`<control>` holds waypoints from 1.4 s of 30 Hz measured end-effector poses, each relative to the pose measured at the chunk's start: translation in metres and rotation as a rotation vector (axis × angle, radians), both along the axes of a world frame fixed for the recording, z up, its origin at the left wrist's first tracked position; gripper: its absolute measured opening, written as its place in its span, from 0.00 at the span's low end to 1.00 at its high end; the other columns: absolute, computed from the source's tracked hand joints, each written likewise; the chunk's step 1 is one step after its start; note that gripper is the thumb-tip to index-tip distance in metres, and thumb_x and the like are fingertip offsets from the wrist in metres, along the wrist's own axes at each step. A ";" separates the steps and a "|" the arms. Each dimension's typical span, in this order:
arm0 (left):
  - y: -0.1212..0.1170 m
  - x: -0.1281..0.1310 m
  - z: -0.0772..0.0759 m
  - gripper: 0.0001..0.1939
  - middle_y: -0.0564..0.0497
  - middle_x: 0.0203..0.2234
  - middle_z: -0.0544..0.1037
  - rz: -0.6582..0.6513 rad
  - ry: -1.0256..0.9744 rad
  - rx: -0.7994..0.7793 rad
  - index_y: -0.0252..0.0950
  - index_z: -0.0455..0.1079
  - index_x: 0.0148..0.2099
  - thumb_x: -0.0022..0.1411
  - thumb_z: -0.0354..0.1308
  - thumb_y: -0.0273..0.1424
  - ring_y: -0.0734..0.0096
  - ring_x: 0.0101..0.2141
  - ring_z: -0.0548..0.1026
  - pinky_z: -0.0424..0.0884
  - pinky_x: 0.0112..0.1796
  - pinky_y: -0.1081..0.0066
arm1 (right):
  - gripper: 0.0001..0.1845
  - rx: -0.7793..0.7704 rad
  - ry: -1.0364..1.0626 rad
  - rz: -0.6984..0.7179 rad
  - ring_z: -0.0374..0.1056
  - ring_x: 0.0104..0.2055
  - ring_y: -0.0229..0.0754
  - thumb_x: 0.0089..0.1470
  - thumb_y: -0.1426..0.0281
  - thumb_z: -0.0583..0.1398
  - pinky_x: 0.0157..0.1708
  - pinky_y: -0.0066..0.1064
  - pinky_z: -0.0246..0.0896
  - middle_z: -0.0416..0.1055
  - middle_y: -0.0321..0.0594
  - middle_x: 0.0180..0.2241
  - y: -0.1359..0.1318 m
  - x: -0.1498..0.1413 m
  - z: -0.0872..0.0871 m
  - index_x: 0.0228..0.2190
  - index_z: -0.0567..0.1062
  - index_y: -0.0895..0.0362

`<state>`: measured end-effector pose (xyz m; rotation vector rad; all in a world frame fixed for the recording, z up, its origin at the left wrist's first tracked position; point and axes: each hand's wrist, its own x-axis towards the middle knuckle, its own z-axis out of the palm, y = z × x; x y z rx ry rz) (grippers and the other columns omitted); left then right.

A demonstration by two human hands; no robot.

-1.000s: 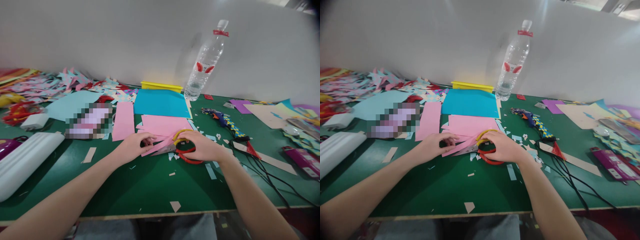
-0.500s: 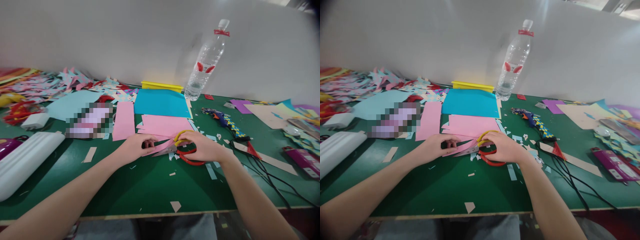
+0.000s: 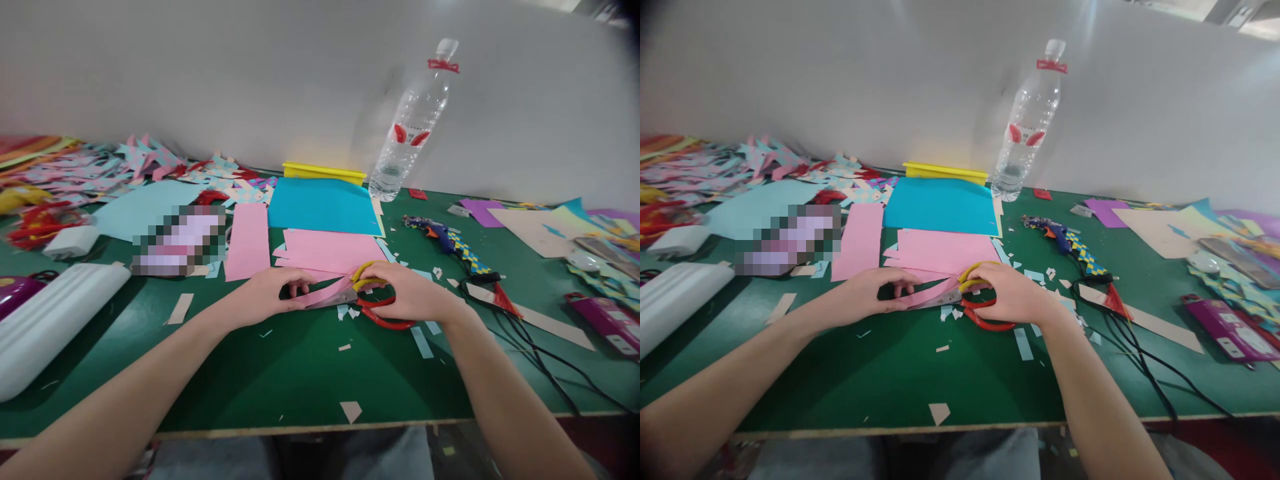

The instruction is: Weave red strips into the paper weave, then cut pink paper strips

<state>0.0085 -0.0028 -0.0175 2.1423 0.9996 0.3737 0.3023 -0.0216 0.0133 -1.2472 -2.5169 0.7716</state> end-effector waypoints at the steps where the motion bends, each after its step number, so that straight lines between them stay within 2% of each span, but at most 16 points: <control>1: 0.000 0.000 0.000 0.17 0.51 0.36 0.75 -0.010 0.009 0.010 0.40 0.69 0.51 0.60 0.57 0.37 0.68 0.34 0.71 0.67 0.34 0.71 | 0.23 -0.005 0.000 -0.002 0.65 0.52 0.46 0.42 0.74 0.61 0.52 0.39 0.60 0.70 0.38 0.49 0.000 0.001 0.001 0.43 0.72 0.50; 6: 0.001 -0.002 0.001 0.07 0.49 0.39 0.74 -0.122 0.015 0.085 0.38 0.70 0.40 0.61 0.55 0.33 0.67 0.37 0.72 0.67 0.38 0.69 | 0.22 -0.053 0.011 -0.018 0.67 0.50 0.45 0.42 0.73 0.61 0.51 0.38 0.62 0.69 0.37 0.51 0.000 0.007 0.003 0.42 0.72 0.49; 12: 0.002 -0.003 0.000 0.09 0.51 0.44 0.72 -0.219 0.055 0.199 0.42 0.73 0.42 0.65 0.52 0.32 0.67 0.44 0.70 0.65 0.45 0.68 | 0.21 -0.074 0.020 -0.026 0.68 0.50 0.45 0.42 0.73 0.60 0.51 0.38 0.62 0.69 0.37 0.51 0.000 0.009 0.005 0.42 0.72 0.50; 21: 0.001 0.003 -0.004 0.11 0.49 0.43 0.72 -0.228 0.056 0.291 0.40 0.72 0.42 0.67 0.49 0.32 0.66 0.43 0.70 0.65 0.45 0.67 | 0.22 -0.080 0.014 -0.027 0.68 0.50 0.45 0.42 0.73 0.60 0.51 0.38 0.63 0.69 0.37 0.51 0.001 0.008 0.005 0.42 0.72 0.50; 28: 0.002 0.009 -0.009 0.09 0.50 0.37 0.73 -0.216 0.009 0.360 0.39 0.72 0.39 0.67 0.50 0.32 0.67 0.40 0.70 0.64 0.41 0.68 | 0.21 -0.089 0.024 -0.022 0.68 0.50 0.46 0.42 0.73 0.60 0.51 0.39 0.62 0.68 0.38 0.52 0.000 0.008 0.005 0.42 0.72 0.50; 33: 0.002 0.009 -0.006 0.08 0.51 0.36 0.74 -0.217 0.021 0.321 0.39 0.73 0.38 0.66 0.52 0.32 0.68 0.39 0.71 0.63 0.39 0.69 | 0.22 -0.098 0.022 -0.023 0.68 0.50 0.45 0.42 0.74 0.60 0.51 0.39 0.62 0.68 0.37 0.52 0.000 0.008 0.005 0.42 0.71 0.50; 37: 0.003 0.006 -0.001 0.08 0.53 0.38 0.77 -0.234 0.063 0.243 0.42 0.74 0.42 0.65 0.53 0.31 0.68 0.39 0.72 0.62 0.43 0.67 | 0.21 -0.104 0.020 -0.025 0.68 0.50 0.45 0.42 0.74 0.60 0.52 0.39 0.62 0.68 0.37 0.52 0.000 0.008 0.006 0.42 0.71 0.50; 42: 0.003 0.002 0.001 0.09 0.54 0.38 0.76 -0.236 0.097 0.234 0.45 0.74 0.44 0.66 0.53 0.30 0.69 0.39 0.71 0.60 0.43 0.67 | 0.21 -0.097 0.024 -0.021 0.68 0.50 0.44 0.42 0.74 0.60 0.52 0.38 0.62 0.68 0.36 0.52 0.000 0.008 0.006 0.42 0.71 0.50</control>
